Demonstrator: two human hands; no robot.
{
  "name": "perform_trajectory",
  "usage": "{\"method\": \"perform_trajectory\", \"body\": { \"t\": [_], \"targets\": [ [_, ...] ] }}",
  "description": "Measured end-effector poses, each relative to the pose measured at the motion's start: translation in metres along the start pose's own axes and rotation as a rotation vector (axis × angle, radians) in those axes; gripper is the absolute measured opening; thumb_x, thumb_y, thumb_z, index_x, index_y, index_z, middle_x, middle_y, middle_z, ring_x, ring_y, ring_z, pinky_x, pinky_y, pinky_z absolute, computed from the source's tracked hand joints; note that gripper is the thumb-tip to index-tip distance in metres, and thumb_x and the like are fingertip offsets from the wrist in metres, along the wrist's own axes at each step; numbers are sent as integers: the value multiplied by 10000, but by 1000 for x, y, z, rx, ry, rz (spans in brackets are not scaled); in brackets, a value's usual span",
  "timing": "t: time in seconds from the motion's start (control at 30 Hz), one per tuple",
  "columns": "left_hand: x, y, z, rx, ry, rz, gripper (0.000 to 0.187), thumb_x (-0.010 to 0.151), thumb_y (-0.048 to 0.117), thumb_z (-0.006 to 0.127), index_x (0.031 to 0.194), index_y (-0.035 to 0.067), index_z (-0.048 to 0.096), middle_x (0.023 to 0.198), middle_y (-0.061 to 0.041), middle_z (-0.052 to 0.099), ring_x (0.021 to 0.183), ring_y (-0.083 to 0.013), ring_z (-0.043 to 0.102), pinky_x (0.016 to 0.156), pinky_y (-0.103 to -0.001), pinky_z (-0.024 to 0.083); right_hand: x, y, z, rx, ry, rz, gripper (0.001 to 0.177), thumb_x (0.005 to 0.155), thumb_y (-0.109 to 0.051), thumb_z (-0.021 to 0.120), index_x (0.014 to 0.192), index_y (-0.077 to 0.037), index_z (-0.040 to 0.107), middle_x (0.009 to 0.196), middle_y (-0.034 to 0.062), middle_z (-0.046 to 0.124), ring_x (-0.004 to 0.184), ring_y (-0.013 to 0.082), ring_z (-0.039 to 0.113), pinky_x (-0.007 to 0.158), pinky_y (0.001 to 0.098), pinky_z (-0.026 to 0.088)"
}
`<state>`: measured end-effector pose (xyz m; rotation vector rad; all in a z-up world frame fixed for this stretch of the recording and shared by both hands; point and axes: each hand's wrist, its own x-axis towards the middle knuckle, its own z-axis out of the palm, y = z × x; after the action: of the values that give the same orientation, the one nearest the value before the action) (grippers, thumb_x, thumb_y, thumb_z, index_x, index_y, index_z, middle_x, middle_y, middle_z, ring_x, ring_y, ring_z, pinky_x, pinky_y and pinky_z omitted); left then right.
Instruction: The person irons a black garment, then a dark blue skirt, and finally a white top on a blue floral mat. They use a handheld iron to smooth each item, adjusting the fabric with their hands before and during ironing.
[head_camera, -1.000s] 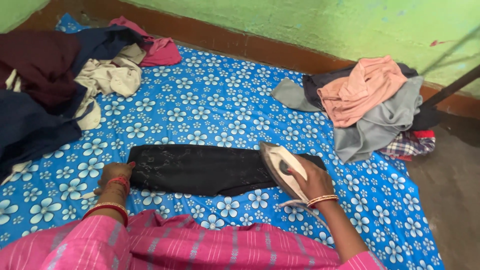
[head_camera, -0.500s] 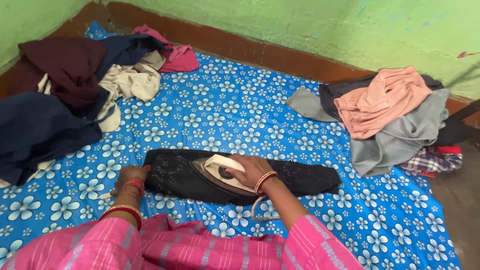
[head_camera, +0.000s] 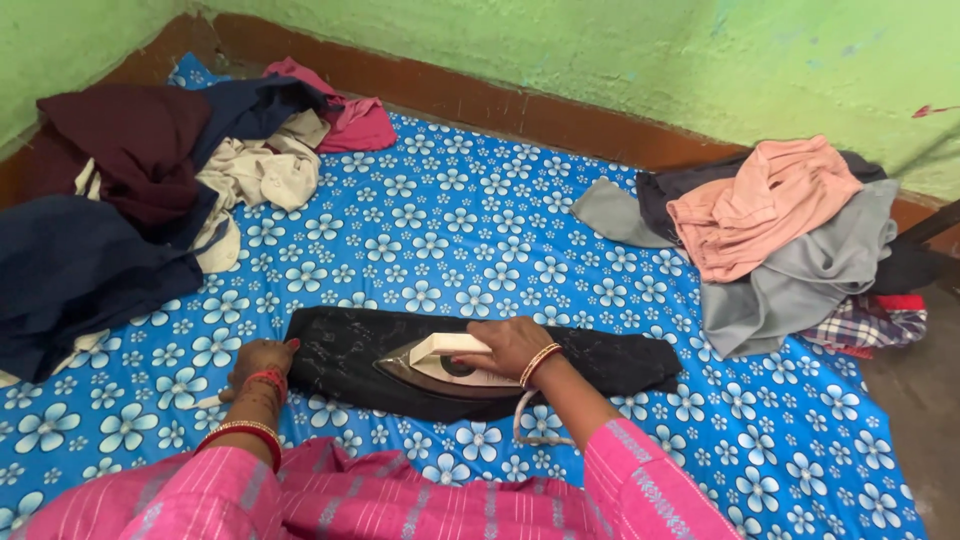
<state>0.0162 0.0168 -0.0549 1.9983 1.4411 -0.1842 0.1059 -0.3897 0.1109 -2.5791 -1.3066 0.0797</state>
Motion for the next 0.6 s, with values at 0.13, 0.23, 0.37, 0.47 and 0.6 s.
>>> {"method": "perform_trajectory", "body": {
  "t": [0.13, 0.23, 0.37, 0.47, 0.6],
  "targets": [
    [0, -14, 10, 4, 2, -26, 445, 914, 495, 766, 1145, 116, 791, 1265, -107, 719, 1344, -360, 506, 1147, -563, 270, 6, -1, 10, -12, -16, 125, 556, 902, -684, 588, 1014, -153, 707, 854, 122, 762, 784, 357, 727, 704, 479, 561],
    [-15, 1, -6, -21, 12, -41, 403, 929, 483, 751, 1123, 134, 800, 1236, -95, 732, 1319, -350, 527, 1138, -564, 262, 11, 3, 11, -20, 41, 145, 585, 892, -694, 585, 1055, -146, 709, 873, 132, 761, 769, 361, 729, 690, 485, 564],
    [-44, 11, -25, -49, 8, -60, 352, 948, 468, 731, 1095, 158, 811, 1197, -79, 749, 1286, -337, 555, 1128, -566, 253, -10, 19, 15, 4, 89, 259, 628, 854, -718, 591, 1097, -152, 714, 805, 155, 758, 759, 360, 734, 697, 485, 567],
    [-54, 15, -32, -72, -1, -86, 316, 972, 455, 700, 1075, 183, 823, 1163, -67, 768, 1266, -327, 579, 1121, -554, 262, -30, 38, 12, -96, 174, 279, 668, 854, -709, 605, 1159, -122, 696, 779, 183, 745, 730, 373, 733, 678, 493, 572],
    [-56, 17, -35, -32, -9, -87, 358, 924, 482, 765, 1080, 162, 811, 1129, -86, 761, 1239, -328, 589, 1099, -550, 260, -55, 60, 5, -125, 157, 395, 636, 865, -701, 610, 1135, -130, 689, 828, 180, 749, 764, 386, 732, 668, 488, 583]
  ]
}}
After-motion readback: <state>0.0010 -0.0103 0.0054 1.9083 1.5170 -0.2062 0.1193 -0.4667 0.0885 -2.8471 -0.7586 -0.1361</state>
